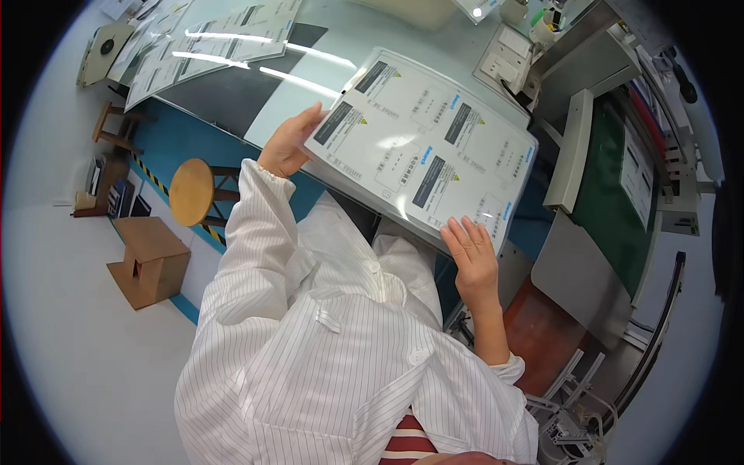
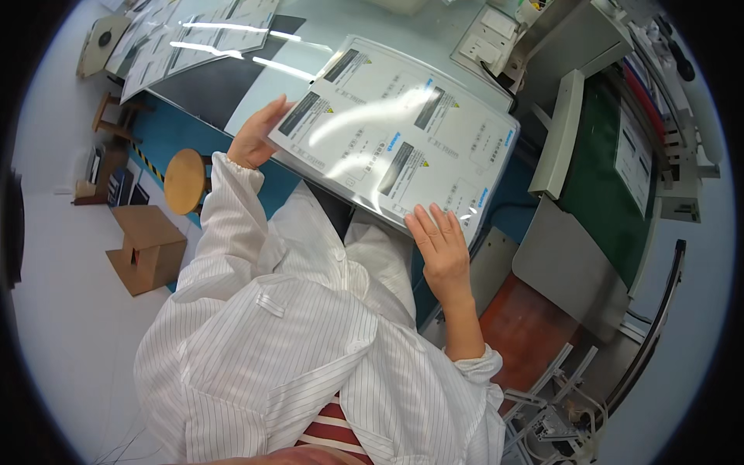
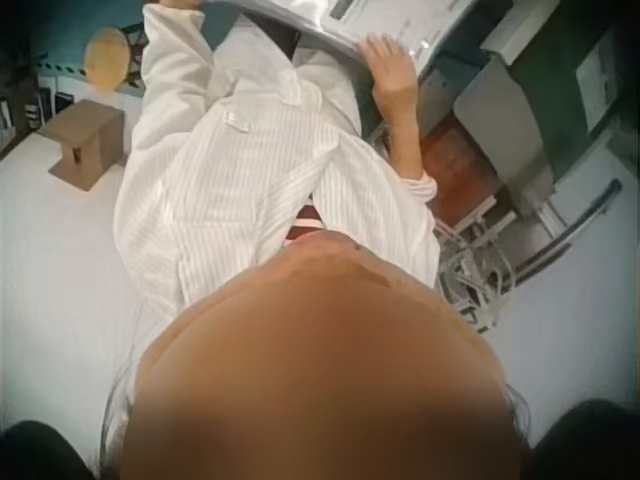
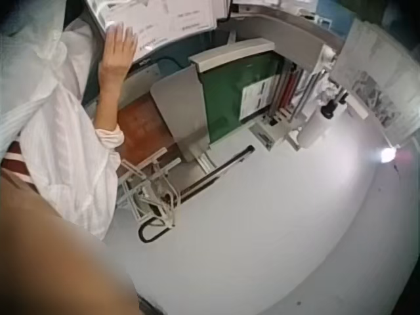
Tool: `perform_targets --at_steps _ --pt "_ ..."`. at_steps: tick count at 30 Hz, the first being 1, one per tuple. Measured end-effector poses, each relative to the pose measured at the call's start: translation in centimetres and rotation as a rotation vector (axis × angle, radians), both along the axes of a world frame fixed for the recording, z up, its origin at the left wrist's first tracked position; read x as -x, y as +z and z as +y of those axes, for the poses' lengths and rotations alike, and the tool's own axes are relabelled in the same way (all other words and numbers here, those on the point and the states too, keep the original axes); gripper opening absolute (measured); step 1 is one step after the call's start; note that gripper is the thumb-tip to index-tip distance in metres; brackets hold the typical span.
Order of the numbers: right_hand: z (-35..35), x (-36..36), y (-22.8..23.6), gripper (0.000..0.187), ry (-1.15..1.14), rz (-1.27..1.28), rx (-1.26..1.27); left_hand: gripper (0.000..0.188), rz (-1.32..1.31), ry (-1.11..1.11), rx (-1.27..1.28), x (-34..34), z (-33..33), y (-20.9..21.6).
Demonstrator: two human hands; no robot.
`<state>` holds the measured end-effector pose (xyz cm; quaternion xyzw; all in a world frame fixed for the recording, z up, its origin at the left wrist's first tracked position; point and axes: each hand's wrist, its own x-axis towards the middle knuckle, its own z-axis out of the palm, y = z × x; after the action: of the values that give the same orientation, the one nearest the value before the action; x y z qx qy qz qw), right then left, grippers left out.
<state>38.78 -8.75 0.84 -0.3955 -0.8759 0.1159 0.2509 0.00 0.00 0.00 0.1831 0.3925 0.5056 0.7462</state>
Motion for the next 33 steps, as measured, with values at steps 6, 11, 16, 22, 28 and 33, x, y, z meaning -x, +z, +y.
perform_targets --at_steps 6,11,16,22,28,33 --pt "0.6 1.6 -1.5 0.043 -0.085 -0.098 -0.064 0.035 0.824 0.097 -0.018 1.1 0.3 1.7" --pt "-0.1 1.4 -1.8 0.048 -0.114 -0.127 0.037 0.03 0.922 0.095 -0.006 0.4 0.4 0.1" --pt "-0.6 1.4 -2.1 0.042 -0.152 -0.136 0.054 0.03 1.08 0.138 -0.054 -0.6 0.1 -1.2" --pt "-0.5 0.7 -1.8 0.041 -0.15 -0.149 0.057 0.031 1.251 0.131 -0.132 -1.3 -0.3 -1.7" --pt "-0.6 0.9 -1.8 0.041 -0.144 -0.153 0.055 0.035 1.444 0.07 -0.125 -1.8 -0.4 -1.3" --pt "0.6 -0.6 -0.8 0.041 -0.106 0.045 0.22 0.035 1.602 0.095 -0.189 -1.7 0.0 -2.7"
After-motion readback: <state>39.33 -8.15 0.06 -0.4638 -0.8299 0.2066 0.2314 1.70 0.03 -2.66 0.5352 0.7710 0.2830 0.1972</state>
